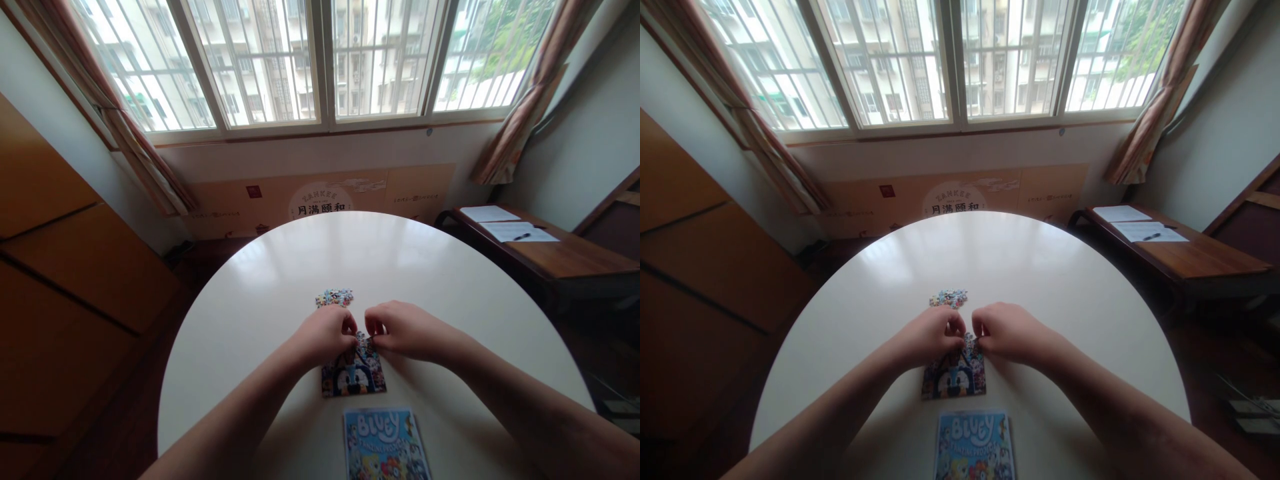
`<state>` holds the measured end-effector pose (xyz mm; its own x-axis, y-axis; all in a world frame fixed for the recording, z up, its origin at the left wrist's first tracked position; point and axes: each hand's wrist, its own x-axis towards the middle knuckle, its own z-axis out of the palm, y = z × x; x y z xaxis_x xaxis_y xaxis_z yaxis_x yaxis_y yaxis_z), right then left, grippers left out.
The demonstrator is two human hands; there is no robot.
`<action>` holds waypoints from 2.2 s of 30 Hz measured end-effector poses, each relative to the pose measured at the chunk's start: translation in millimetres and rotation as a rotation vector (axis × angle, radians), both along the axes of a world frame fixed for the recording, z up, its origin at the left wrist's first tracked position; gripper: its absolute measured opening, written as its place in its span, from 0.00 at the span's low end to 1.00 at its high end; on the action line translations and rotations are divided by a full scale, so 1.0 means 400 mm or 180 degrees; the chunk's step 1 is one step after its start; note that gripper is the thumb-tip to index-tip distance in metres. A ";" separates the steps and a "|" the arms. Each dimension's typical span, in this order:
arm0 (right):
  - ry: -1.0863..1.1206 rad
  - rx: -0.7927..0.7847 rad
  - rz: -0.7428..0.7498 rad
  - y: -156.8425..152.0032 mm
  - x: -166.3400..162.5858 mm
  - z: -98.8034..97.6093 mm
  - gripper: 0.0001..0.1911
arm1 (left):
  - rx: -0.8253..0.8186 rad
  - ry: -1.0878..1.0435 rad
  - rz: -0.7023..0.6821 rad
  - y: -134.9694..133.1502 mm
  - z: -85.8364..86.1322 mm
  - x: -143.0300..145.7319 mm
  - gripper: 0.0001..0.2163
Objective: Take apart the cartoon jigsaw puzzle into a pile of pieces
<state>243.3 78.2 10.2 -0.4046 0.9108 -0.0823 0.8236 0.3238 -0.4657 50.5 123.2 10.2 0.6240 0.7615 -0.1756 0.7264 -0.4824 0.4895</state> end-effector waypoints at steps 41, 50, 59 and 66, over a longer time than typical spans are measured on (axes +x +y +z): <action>-0.0177 0.0085 -0.0231 0.003 0.001 0.009 0.05 | 0.1395 -0.0894 0.1050 0.105 -0.004 -0.079 0.06; 0.0508 0.0329 -0.0614 0.023 0.002 0.007 0.14 | 0.1304 -0.1129 -0.0297 0.018 0.016 -0.033 0.10; 0.1653 -0.0591 -0.0198 0.046 0.012 -0.010 0.15 | 0.1329 -0.1138 -0.0570 0.028 0.006 -0.041 0.10; 0.1650 -0.0727 -0.0212 0.049 0.009 -0.016 0.16 | 0.1443 -0.1203 -0.0535 0.035 0.007 -0.043 0.06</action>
